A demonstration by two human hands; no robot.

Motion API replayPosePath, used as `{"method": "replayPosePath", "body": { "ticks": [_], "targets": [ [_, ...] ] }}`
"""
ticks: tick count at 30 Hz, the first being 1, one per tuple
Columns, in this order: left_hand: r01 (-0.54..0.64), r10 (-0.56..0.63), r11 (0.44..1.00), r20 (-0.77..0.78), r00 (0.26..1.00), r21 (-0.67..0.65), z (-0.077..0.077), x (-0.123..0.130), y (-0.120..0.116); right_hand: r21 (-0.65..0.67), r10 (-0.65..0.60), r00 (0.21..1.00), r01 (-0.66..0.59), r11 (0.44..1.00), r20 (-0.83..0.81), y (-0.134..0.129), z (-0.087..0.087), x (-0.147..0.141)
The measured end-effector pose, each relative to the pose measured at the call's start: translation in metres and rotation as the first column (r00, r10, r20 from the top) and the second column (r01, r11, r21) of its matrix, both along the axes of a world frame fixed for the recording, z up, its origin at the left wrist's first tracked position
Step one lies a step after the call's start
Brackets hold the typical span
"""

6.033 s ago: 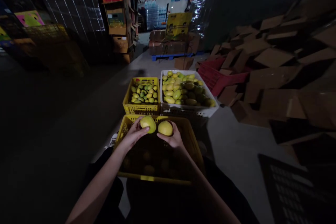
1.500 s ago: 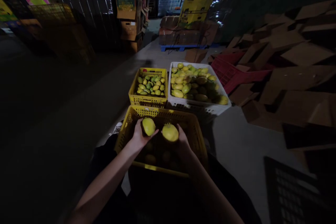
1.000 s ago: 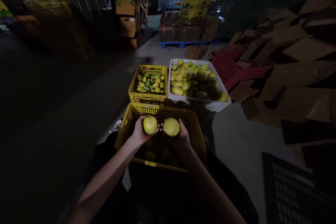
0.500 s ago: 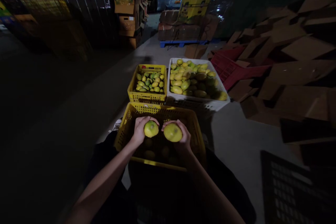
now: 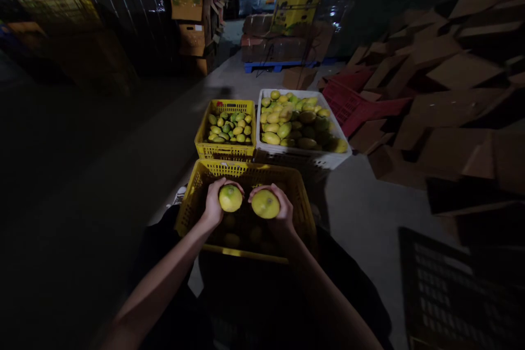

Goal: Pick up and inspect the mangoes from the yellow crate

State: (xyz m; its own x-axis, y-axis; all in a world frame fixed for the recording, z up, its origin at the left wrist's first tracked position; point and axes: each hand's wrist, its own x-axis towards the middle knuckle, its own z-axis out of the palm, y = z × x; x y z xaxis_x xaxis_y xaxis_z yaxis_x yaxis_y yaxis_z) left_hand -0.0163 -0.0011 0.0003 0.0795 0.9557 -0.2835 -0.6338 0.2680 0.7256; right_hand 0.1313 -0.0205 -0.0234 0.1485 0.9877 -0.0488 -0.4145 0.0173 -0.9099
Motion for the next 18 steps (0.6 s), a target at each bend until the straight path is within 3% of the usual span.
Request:
{"method": "replayPosePath", "body": {
  "ticks": [6, 12, 18],
  "targets": [
    [0.073, -0.016, 0.958, 0.202, 0.979, -0.279, 0.000, -0.006, 0.012, -0.048, -0.004, 0.984, -0.005, 0.999, -0.175, 0.006, -0.002, -0.004],
    [0.042, 0.040, 0.927, 0.210, 0.977, -0.373, -0.013, -0.007, 0.020, -0.061, 0.017, 0.975, -0.031, 0.998, -0.223, 0.005, -0.009, -0.003],
    [-0.009, 0.079, 0.917, 0.158, 0.984, -0.400, -0.007, -0.003, 0.019, -0.238, -0.003, 0.943, -0.080, 0.968, -0.332, 0.008, -0.007, -0.003]
  ]
}}
